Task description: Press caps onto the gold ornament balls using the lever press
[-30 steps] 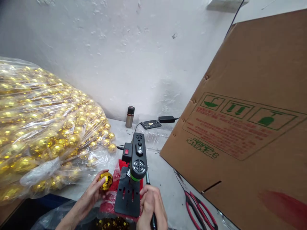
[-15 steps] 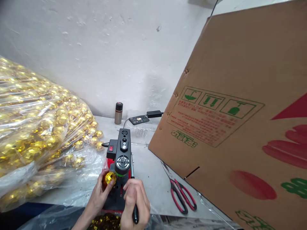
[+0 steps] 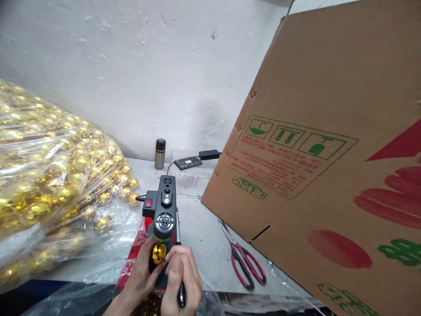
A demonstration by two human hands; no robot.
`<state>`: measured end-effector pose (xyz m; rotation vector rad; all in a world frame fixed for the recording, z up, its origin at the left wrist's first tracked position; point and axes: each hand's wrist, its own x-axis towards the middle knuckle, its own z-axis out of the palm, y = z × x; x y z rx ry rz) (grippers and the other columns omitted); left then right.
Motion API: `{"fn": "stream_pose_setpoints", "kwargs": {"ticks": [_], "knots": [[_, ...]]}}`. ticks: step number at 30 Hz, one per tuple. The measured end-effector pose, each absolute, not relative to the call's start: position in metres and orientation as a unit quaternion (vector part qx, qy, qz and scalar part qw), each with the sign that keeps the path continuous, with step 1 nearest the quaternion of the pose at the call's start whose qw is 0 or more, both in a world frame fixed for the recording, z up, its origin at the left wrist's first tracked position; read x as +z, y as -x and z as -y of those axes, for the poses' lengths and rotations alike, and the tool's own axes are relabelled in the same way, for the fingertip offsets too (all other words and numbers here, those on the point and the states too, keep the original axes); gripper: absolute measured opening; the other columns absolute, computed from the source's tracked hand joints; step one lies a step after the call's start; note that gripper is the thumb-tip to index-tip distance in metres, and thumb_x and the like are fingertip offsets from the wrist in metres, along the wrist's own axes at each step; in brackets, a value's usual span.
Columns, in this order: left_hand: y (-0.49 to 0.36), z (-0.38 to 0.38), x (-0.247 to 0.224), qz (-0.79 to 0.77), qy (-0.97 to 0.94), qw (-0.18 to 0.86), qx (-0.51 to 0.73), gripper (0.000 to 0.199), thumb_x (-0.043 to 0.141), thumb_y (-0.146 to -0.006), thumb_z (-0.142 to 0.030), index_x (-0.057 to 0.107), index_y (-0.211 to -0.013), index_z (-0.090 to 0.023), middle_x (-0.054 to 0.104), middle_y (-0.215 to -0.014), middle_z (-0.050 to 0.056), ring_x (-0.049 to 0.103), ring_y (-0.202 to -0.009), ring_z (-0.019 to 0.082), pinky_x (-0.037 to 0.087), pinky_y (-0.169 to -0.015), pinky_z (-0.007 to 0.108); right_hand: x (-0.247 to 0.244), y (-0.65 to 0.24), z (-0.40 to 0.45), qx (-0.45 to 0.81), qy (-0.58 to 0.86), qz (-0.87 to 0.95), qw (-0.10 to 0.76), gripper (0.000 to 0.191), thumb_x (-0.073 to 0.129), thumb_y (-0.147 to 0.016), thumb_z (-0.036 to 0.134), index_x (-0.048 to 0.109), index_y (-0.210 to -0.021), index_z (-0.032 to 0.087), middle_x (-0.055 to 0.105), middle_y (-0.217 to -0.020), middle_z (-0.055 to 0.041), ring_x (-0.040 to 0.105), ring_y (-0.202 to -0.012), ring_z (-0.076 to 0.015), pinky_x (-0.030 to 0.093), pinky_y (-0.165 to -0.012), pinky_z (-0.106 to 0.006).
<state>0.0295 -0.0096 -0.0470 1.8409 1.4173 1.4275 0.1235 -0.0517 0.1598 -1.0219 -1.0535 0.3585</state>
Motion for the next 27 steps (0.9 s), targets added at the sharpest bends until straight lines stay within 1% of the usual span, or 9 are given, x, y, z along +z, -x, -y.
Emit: {"fn": "stream_pose_setpoints", "kwargs": {"ticks": [3,6,11,14,17,20,23,25,27], "knots": [[-0.03,0.011,-0.037,-0.522,-0.655,0.234,0.493,0.05,0.067,-0.096,-0.037,0.06,-0.141,-0.018,0.073,-0.14,0.022,0.072,-0.131,0.04,0.062,-0.107,0.062,0.159,-0.123,0.052,0.166,0.466,0.474,0.729,0.044,0.048,-0.113,0.032,0.059,-0.072,0.021,0.056,-0.073,0.0016,0.052,-0.066,-0.0117,0.038,-0.065,-0.027],[-0.03,0.011,-0.027,-0.531,-0.647,0.26,0.482,0.05,0.069,-0.095,-0.044,0.063,-0.137,-0.018,0.077,-0.134,0.022,0.075,-0.123,0.04,0.063,-0.104,0.062,0.154,-0.127,0.05,0.171,0.472,0.468,0.728,0.044,0.049,-0.113,0.033,0.061,-0.072,0.021,0.056,-0.073,0.0015,0.051,-0.065,-0.0115,0.038,-0.064,-0.027],[-0.031,0.01,-0.022,-0.54,-0.635,0.27,0.481,0.057,0.067,-0.094,-0.058,0.067,-0.135,-0.018,0.078,-0.132,0.023,0.075,-0.121,0.042,0.062,-0.103,0.062,0.133,-0.139,0.046,0.111,0.433,0.537,0.715,0.044,0.051,-0.11,0.027,0.058,-0.067,0.021,0.053,-0.067,0.0023,0.057,-0.065,-0.012,0.04,-0.061,-0.025],[-0.031,0.011,-0.022,-0.543,-0.634,0.275,0.477,0.063,0.065,-0.094,-0.065,0.068,-0.136,-0.017,0.078,-0.13,0.025,0.076,-0.12,0.043,0.062,-0.102,0.062,0.117,-0.139,0.047,0.09,0.446,0.536,0.711,0.044,0.05,-0.11,0.026,0.054,-0.066,0.022,0.058,-0.071,0.002,0.055,-0.063,-0.0109,0.039,-0.058,-0.025],[-0.03,0.012,-0.022,-0.544,-0.633,0.28,0.475,0.064,0.064,-0.094,-0.068,0.069,-0.135,-0.018,0.079,-0.129,0.024,0.076,-0.118,0.043,0.062,-0.102,0.062,0.105,-0.135,0.047,0.083,0.466,0.506,0.722,0.044,0.047,-0.111,0.03,0.052,-0.068,0.022,0.061,-0.075,0.0022,0.055,-0.065,-0.0107,0.04,-0.062,-0.025],[-0.03,0.012,-0.02,-0.543,-0.633,0.283,0.474,0.064,0.064,-0.094,-0.067,0.068,-0.135,-0.018,0.079,-0.127,0.024,0.076,-0.117,0.043,0.062,-0.102,0.062,0.099,-0.135,0.04,0.033,0.433,0.538,0.723,0.045,0.046,-0.112,0.03,0.05,-0.068,0.023,0.059,-0.072,0.0038,0.054,-0.062,-0.0102,0.042,-0.063,-0.025],[-0.03,0.013,-0.02,-0.541,-0.633,0.287,0.474,0.063,0.065,-0.095,-0.065,0.068,-0.135,-0.017,0.079,-0.126,0.024,0.076,-0.116,0.043,0.062,-0.102,0.062,0.095,-0.136,0.032,-0.018,0.407,0.552,0.728,0.046,0.044,-0.112,0.029,0.048,-0.067,0.023,0.056,-0.069,0.0058,0.051,-0.058,-0.0097,0.05,-0.077,-0.026],[-0.03,0.013,-0.02,-0.54,-0.633,0.287,0.474,0.063,0.065,-0.095,-0.065,0.068,-0.136,-0.017,0.079,-0.126,0.024,0.076,-0.116,0.043,0.062,-0.102,0.062,0.093,-0.134,0.029,-0.02,0.415,0.53,0.739,0.044,0.043,-0.111,0.027,0.048,-0.067,0.023,0.055,-0.068,0.0062,0.049,-0.058,-0.0102,0.051,-0.089,-0.03],[-0.03,0.012,-0.021,-0.54,-0.633,0.285,0.477,0.063,0.065,-0.095,-0.065,0.068,-0.136,-0.017,0.079,-0.127,0.024,0.076,-0.116,0.043,0.062,-0.102,0.062,0.091,-0.132,0.029,-0.02,0.413,0.52,0.747,0.044,0.044,-0.111,0.027,0.049,-0.068,0.024,0.055,-0.067,0.0059,0.048,-0.058,-0.011,0.051,-0.09,-0.031]]}}
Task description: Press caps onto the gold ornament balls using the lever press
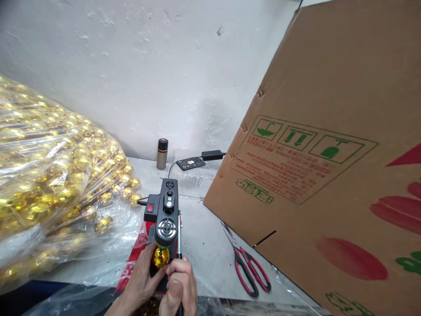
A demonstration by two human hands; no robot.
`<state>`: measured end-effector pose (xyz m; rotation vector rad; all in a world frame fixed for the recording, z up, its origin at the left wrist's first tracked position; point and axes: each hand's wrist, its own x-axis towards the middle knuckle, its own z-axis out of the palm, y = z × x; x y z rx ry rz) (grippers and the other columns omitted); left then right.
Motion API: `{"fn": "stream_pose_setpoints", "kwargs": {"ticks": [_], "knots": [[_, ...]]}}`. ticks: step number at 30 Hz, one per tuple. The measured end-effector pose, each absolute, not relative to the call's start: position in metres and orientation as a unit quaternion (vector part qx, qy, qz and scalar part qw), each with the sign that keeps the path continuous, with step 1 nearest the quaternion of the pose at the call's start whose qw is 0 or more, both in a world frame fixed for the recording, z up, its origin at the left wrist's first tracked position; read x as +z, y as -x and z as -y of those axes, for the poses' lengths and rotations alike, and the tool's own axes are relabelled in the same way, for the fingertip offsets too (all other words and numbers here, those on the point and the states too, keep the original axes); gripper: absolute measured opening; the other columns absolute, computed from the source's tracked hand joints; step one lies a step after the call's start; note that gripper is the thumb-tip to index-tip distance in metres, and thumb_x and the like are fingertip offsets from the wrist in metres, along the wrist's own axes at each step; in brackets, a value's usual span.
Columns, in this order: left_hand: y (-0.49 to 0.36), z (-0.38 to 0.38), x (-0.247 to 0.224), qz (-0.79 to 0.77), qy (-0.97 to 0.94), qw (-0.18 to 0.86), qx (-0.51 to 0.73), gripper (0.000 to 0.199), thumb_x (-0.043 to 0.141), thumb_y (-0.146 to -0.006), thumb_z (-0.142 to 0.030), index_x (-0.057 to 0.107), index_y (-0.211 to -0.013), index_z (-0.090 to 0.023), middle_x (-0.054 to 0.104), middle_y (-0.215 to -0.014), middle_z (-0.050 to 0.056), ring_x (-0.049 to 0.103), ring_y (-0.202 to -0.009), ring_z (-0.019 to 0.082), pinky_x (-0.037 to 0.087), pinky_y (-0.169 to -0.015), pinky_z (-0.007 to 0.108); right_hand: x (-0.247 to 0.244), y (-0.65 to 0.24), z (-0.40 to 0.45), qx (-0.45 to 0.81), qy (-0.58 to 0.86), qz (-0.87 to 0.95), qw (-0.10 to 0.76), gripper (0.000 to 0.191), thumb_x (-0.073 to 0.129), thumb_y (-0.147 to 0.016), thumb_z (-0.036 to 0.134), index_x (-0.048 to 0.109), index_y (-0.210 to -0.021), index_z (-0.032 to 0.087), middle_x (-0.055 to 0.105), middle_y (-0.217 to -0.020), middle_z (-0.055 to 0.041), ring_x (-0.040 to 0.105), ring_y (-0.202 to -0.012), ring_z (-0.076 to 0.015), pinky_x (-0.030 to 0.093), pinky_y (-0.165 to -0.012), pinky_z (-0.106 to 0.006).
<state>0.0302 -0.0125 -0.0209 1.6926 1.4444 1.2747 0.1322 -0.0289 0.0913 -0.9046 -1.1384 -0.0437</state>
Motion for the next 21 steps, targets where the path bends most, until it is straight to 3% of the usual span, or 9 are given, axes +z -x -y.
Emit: {"fn": "stream_pose_setpoints", "kwargs": {"ticks": [21], "knots": [[-0.035,0.011,-0.029,-0.538,-0.641,0.27,0.475,0.062,0.065,-0.095,-0.062,0.066,-0.139,-0.018,0.077,-0.132,0.024,0.075,-0.12,0.043,0.062,-0.104,0.063,0.076,-0.138,0.021,-0.029,0.382,0.529,0.757,0.044,0.042,-0.109,0.023,0.047,-0.065,0.023,0.055,-0.065,0.0066,0.048,-0.055,-0.0103,0.051,-0.09,-0.031]]}}
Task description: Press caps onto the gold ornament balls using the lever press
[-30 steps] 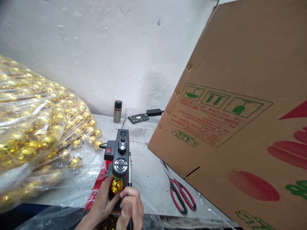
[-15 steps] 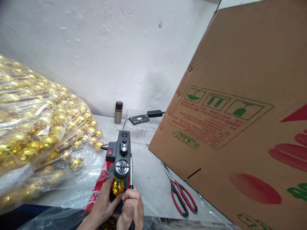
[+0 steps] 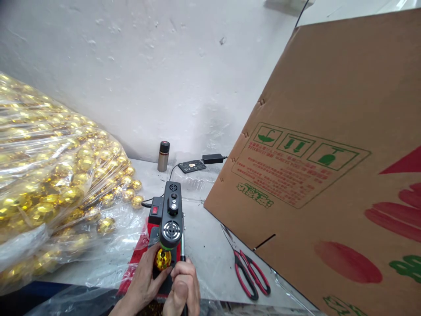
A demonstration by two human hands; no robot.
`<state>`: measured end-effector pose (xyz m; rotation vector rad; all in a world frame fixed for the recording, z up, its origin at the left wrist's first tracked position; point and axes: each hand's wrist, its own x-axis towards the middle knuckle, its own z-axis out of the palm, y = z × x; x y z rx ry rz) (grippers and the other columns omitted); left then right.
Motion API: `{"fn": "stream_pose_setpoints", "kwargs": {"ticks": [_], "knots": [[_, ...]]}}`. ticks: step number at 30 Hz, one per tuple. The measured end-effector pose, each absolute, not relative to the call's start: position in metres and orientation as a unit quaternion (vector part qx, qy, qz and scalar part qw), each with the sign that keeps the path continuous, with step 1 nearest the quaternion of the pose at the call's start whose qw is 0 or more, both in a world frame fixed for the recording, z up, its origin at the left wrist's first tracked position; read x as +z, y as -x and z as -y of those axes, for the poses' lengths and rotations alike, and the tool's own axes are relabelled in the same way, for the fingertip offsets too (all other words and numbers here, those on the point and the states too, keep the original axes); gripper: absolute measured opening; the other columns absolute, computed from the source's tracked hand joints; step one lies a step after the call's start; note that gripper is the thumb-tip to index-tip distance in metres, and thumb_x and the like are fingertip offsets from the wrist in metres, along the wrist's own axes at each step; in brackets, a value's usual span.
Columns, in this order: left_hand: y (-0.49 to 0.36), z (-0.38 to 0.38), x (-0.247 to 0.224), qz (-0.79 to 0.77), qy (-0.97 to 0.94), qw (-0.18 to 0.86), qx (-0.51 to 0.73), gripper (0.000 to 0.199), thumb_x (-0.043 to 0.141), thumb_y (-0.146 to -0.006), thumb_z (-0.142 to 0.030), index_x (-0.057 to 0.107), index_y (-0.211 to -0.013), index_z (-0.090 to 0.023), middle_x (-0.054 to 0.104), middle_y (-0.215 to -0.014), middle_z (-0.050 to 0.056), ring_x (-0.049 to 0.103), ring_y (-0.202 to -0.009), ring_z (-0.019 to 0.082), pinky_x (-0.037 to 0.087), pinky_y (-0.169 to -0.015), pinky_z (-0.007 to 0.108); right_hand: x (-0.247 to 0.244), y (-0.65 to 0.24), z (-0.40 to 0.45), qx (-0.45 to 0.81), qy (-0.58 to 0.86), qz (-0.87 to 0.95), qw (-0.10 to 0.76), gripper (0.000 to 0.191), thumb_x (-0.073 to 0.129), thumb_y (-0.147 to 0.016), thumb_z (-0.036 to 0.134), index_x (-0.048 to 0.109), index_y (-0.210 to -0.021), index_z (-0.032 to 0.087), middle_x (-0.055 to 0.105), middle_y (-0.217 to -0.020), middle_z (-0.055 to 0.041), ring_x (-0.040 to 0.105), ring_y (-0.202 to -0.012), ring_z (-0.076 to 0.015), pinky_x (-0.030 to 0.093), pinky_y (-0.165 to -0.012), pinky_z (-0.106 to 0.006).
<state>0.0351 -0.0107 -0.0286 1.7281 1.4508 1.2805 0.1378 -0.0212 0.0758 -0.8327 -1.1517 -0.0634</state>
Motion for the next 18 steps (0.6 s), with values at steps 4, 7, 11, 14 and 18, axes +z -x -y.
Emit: {"fn": "stream_pose_setpoints", "kwargs": {"ticks": [4,7,11,14,18], "knots": [[-0.038,0.009,-0.032,-0.537,-0.645,0.258,0.479,0.062,0.063,-0.096,-0.061,0.066,-0.138,-0.015,0.077,-0.131,0.027,0.075,-0.12,0.044,0.062,-0.103,0.064,0.078,-0.139,0.018,-0.031,0.376,0.525,0.763,0.047,0.041,-0.11,0.026,0.048,-0.064,0.023,0.055,-0.064,0.0071,0.048,-0.054,-0.0101,0.051,-0.087,-0.03],[-0.037,0.009,-0.031,-0.536,-0.646,0.252,0.482,0.06,0.064,-0.096,-0.059,0.067,-0.138,-0.017,0.077,-0.131,0.026,0.076,-0.12,0.044,0.063,-0.102,0.063,0.078,-0.138,0.02,-0.033,0.378,0.528,0.76,0.048,0.042,-0.11,0.027,0.049,-0.063,0.023,0.054,-0.062,0.0066,0.048,-0.054,-0.0115,0.052,-0.084,-0.03],[-0.033,0.009,-0.029,-0.525,-0.66,0.263,0.469,0.057,0.067,-0.096,-0.055,0.066,-0.139,-0.019,0.078,-0.13,0.023,0.077,-0.118,0.042,0.064,-0.101,0.059,0.065,-0.133,0.023,-0.036,0.405,0.508,0.759,0.045,0.044,-0.109,0.025,0.049,-0.065,0.024,0.058,-0.066,0.0046,0.051,-0.058,-0.0129,0.051,-0.092,-0.035],[-0.033,0.01,-0.029,-0.523,-0.656,0.263,0.476,0.055,0.068,-0.095,-0.053,0.067,-0.138,-0.019,0.079,-0.129,0.023,0.077,-0.117,0.042,0.064,-0.101,0.06,0.054,-0.131,0.023,-0.044,0.398,0.507,0.764,0.046,0.042,-0.11,0.026,0.047,-0.064,0.024,0.056,-0.066,0.0044,0.051,-0.059,-0.0128,0.051,-0.091,-0.033],[-0.036,0.006,-0.025,-0.522,-0.649,0.265,0.486,0.055,0.067,-0.095,-0.051,0.067,-0.138,-0.017,0.078,-0.131,0.025,0.076,-0.12,0.043,0.063,-0.102,0.063,0.063,-0.135,0.027,-0.042,0.401,0.53,0.746,0.045,0.046,-0.11,0.028,0.05,-0.066,0.023,0.06,-0.069,0.0036,0.056,-0.062,-0.0121,0.051,-0.085,-0.03]]}}
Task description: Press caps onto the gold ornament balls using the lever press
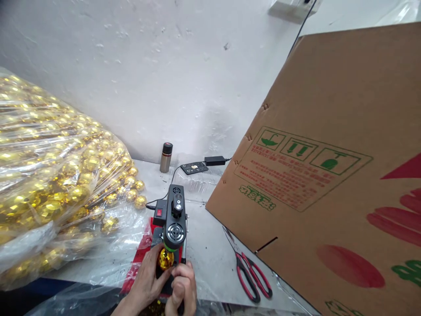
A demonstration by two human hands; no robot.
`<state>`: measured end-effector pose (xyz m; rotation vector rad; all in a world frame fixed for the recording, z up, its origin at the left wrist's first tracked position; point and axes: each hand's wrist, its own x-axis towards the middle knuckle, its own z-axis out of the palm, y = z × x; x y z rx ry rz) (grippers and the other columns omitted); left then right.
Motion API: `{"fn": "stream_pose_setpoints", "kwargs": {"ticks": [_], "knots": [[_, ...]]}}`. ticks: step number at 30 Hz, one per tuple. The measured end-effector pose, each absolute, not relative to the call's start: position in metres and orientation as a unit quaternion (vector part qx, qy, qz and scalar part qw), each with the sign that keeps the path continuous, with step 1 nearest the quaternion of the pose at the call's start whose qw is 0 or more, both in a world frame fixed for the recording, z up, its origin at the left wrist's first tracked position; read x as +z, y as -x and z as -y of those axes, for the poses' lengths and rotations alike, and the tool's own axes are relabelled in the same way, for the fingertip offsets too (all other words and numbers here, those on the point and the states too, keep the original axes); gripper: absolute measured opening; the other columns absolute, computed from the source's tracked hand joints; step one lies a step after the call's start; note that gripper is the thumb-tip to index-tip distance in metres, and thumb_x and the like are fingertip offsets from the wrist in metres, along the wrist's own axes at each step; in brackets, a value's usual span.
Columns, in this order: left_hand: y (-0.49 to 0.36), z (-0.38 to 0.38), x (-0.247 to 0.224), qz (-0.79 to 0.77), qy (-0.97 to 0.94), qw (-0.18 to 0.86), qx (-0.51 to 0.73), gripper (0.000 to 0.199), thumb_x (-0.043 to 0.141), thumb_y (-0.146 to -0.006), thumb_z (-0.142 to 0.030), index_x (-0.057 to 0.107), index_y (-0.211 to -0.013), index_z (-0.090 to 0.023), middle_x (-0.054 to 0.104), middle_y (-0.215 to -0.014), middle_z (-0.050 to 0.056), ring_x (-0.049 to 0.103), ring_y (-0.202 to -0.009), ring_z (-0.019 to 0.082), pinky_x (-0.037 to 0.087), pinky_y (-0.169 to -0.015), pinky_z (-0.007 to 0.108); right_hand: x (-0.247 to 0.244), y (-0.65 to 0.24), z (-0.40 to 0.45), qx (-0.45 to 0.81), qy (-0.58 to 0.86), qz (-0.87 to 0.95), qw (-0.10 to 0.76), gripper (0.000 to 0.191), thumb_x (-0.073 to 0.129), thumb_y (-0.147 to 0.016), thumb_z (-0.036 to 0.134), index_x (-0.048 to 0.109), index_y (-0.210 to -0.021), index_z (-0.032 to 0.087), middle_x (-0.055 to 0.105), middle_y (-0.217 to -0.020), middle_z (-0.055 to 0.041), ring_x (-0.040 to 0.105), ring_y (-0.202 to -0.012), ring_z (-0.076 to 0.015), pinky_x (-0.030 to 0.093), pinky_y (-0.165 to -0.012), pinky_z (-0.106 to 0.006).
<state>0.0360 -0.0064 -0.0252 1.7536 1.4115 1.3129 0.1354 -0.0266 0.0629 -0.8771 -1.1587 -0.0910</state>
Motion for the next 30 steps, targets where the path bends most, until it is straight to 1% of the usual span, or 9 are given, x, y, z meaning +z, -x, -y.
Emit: {"fn": "stream_pose_setpoints", "kwargs": {"ticks": [4,7,11,13,15,18,20,25,30], "knots": [[-0.033,0.008,-0.024,-0.519,-0.655,0.281,0.473,0.056,0.071,-0.093,-0.047,0.066,-0.14,-0.016,0.077,-0.134,0.025,0.075,-0.123,0.044,0.061,-0.105,0.065,0.105,-0.144,0.034,0.065,0.425,0.52,0.738,0.042,0.05,-0.109,0.025,0.051,-0.067,0.022,0.059,-0.072,0.0015,0.053,-0.061,-0.0114,0.039,-0.059,-0.025],[-0.02,0.025,-0.041,-0.507,-0.666,0.276,0.473,0.055,0.071,-0.096,-0.042,0.063,-0.146,-0.02,0.073,-0.143,0.023,0.072,-0.132,0.041,0.061,-0.11,0.061,0.131,-0.145,0.038,0.094,0.432,0.518,0.732,0.039,0.056,-0.108,0.031,0.058,-0.07,0.021,0.056,-0.068,0.0018,0.051,-0.06,-0.0118,0.038,-0.057,-0.026],[0.018,0.054,-0.065,-0.468,-0.725,0.218,0.457,0.063,0.081,-0.089,-0.054,0.067,-0.143,-0.026,0.071,-0.148,0.02,0.071,-0.135,0.041,0.064,-0.107,0.053,0.126,-0.141,0.038,0.104,0.459,0.472,0.745,0.048,0.059,-0.106,0.037,0.052,-0.061,0.021,0.061,-0.071,-0.0003,0.053,-0.061,-0.0118,0.039,-0.059,-0.026],[0.043,0.054,-0.057,-0.501,-0.73,0.156,0.438,0.057,0.074,-0.095,-0.053,0.065,-0.146,-0.026,0.07,-0.15,0.018,0.069,-0.137,0.039,0.062,-0.11,0.052,0.113,-0.141,0.035,0.099,0.449,0.478,0.749,0.05,0.061,-0.104,0.037,0.05,-0.059,0.021,0.062,-0.07,-0.0007,0.052,-0.056,-0.0108,0.038,-0.053,-0.026],[0.071,0.039,-0.032,-0.582,-0.7,0.064,0.409,0.042,0.058,-0.105,-0.04,0.068,-0.142,-0.024,0.069,-0.152,0.017,0.064,-0.143,0.038,0.056,-0.117,0.055,0.102,-0.142,0.032,0.095,0.43,0.485,0.755,0.049,0.062,-0.103,0.038,0.05,-0.058,0.021,0.061,-0.068,-0.0003,0.05,-0.051,-0.0098,0.037,-0.049,-0.025],[0.107,-0.005,0.013,-0.713,-0.639,-0.025,0.289,0.036,0.047,-0.105,-0.023,0.077,-0.123,-0.016,0.078,-0.133,0.021,0.069,-0.133,0.039,0.054,-0.116,0.056,0.094,-0.142,0.029,0.097,0.44,0.46,0.765,0.049,0.062,-0.102,0.041,0.049,-0.059,0.021,0.062,-0.07,-0.0004,0.048,-0.048,-0.0085,0.037,-0.047,-0.024],[0.124,-0.035,0.032,-0.754,-0.62,-0.02,0.218,0.032,0.05,-0.099,-0.014,0.08,-0.111,-0.014,0.079,-0.127,0.022,0.071,-0.126,0.038,0.056,-0.112,0.053,0.094,-0.141,0.029,0.102,0.446,0.447,0.768,0.048,0.063,-0.101,0.042,0.048,-0.06,0.021,0.062,-0.071,-0.0006,0.047,-0.047,-0.008,0.036,-0.046,-0.024],[0.137,-0.067,0.034,-0.757,-0.617,0.025,0.214,0.03,0.058,-0.09,-0.011,0.08,-0.11,-0.019,0.081,-0.123,0.017,0.078,-0.106,0.034,0.063,-0.093,0.045,0.098,-0.139,0.031,0.111,0.431,0.462,0.767,0.045,0.062,-0.103,0.036,0.049,-0.063,0.021,0.061,-0.071,-0.0007,0.049,-0.051,-0.0088,0.036,-0.049,-0.024],[0.146,-0.07,0.03,-0.716,-0.634,0.09,0.279,0.032,0.063,-0.08,-0.016,0.082,-0.104,-0.026,0.082,-0.129,0.013,0.068,-0.133,0.038,0.054,-0.113,0.049,0.1,-0.139,0.031,0.092,0.418,0.485,0.763,0.044,0.058,-0.106,0.034,0.052,-0.064,0.021,0.058,-0.068,-0.0002,0.052,-0.058,-0.0113,0.04,-0.053,-0.024]]}}
